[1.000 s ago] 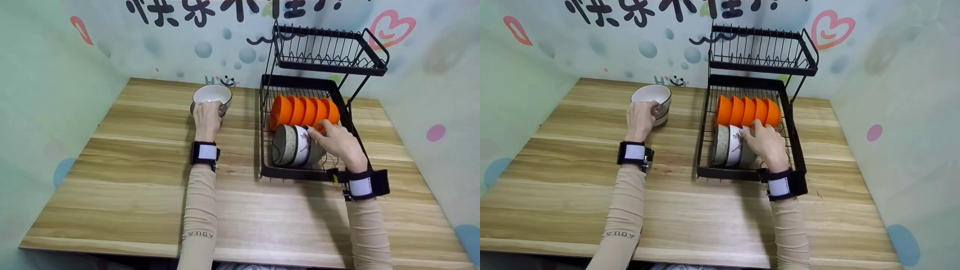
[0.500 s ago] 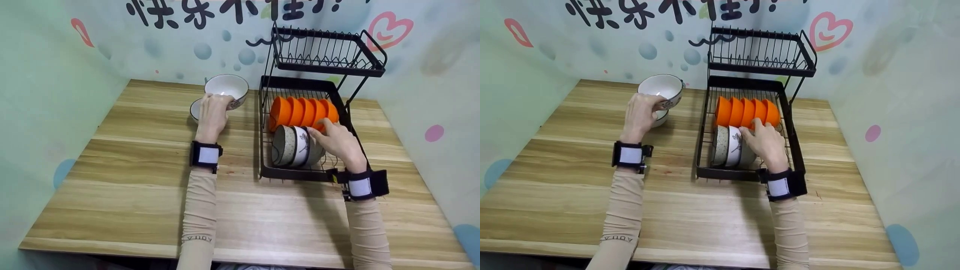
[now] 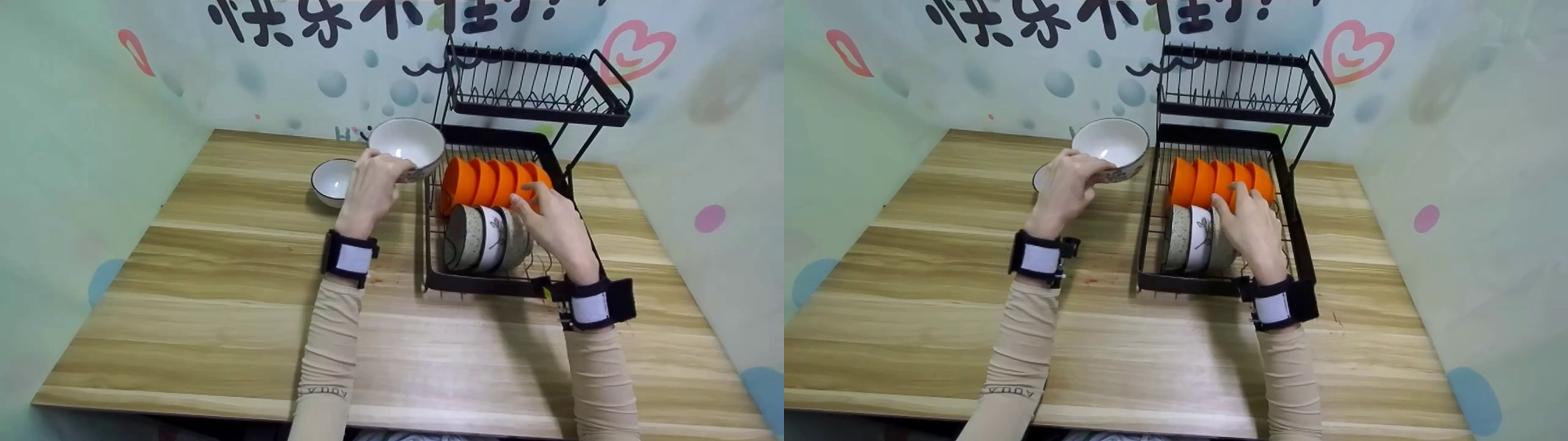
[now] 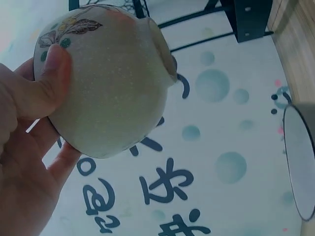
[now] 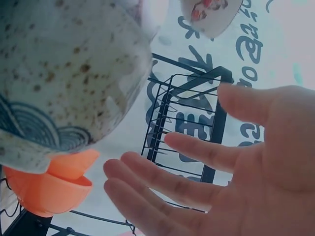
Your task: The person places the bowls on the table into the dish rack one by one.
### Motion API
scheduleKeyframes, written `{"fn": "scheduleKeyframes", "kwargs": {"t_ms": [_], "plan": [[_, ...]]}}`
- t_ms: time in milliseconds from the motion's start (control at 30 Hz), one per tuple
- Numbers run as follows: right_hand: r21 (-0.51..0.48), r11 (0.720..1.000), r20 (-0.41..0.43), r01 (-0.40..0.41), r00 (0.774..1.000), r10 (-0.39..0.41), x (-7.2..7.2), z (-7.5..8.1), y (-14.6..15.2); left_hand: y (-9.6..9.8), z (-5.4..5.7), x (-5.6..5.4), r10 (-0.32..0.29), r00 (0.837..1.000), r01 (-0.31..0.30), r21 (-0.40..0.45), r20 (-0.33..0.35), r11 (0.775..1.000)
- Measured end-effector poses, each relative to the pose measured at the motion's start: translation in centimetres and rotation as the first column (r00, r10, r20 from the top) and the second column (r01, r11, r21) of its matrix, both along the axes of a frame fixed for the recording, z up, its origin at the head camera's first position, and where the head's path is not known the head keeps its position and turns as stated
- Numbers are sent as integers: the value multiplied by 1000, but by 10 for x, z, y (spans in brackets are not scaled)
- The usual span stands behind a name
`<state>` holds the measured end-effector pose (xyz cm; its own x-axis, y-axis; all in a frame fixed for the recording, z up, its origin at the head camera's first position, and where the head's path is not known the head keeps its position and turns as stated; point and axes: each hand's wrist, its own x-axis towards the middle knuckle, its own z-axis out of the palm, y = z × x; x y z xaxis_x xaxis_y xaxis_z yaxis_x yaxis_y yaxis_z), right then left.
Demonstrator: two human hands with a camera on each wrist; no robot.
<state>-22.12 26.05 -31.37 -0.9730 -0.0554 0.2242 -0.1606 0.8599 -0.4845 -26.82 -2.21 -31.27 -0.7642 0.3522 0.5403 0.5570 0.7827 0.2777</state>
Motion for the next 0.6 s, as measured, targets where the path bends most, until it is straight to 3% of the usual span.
{"fn": "scheduleKeyframes", "kwargs": {"t_ms": [300, 600], "plan": [[-48, 998, -10, 33, 999, -34, 0, 2, -1, 23, -3, 2, -119, 991, 114, -86, -57, 990], [-161, 987, -64, 21, 997, -32, 0, 5, -5, 38, -5, 5, -259, 957, 245, -115, -130, 963]]}}
